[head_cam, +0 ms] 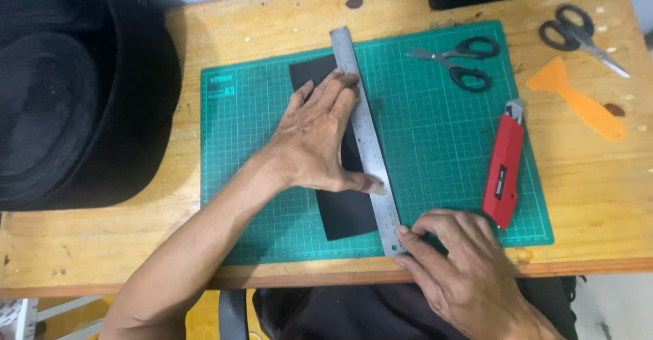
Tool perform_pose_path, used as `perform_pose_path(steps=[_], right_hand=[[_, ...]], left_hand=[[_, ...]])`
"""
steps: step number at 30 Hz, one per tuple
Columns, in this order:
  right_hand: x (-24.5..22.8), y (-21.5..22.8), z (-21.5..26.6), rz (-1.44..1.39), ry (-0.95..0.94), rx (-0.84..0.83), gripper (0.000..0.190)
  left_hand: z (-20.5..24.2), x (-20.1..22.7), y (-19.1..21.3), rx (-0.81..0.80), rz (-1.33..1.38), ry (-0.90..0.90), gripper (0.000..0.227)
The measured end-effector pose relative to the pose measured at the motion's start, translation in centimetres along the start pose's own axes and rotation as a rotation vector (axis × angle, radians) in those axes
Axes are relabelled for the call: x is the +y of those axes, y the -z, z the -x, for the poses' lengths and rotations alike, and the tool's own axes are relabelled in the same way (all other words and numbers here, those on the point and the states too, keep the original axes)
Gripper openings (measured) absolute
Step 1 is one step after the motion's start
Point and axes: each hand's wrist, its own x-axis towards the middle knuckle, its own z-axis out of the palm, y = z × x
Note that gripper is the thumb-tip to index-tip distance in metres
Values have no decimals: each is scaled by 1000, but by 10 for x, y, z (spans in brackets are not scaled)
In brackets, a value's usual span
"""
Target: Cutting and trimming a piece of black material using a ruler, utility knife, and scissors on a cutting mat
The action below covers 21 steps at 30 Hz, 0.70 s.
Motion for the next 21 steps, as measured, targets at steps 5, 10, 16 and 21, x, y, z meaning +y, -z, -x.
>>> perform_pose_path(steps=[5, 10, 16, 21], right_hand=[[3, 15, -5, -37, 12, 91, 29], [28, 38, 1, 92, -333, 327, 13], [120, 35, 24, 690, -4, -459, 108], [125, 45, 11, 453, 99, -328, 37]], left_hand=[[-1, 3, 3, -34, -19, 15, 137], [0, 2, 2, -14, -2, -4, 137], [0, 2, 1, -39, -9, 6, 133], [2, 1, 0, 3, -14, -33, 129]])
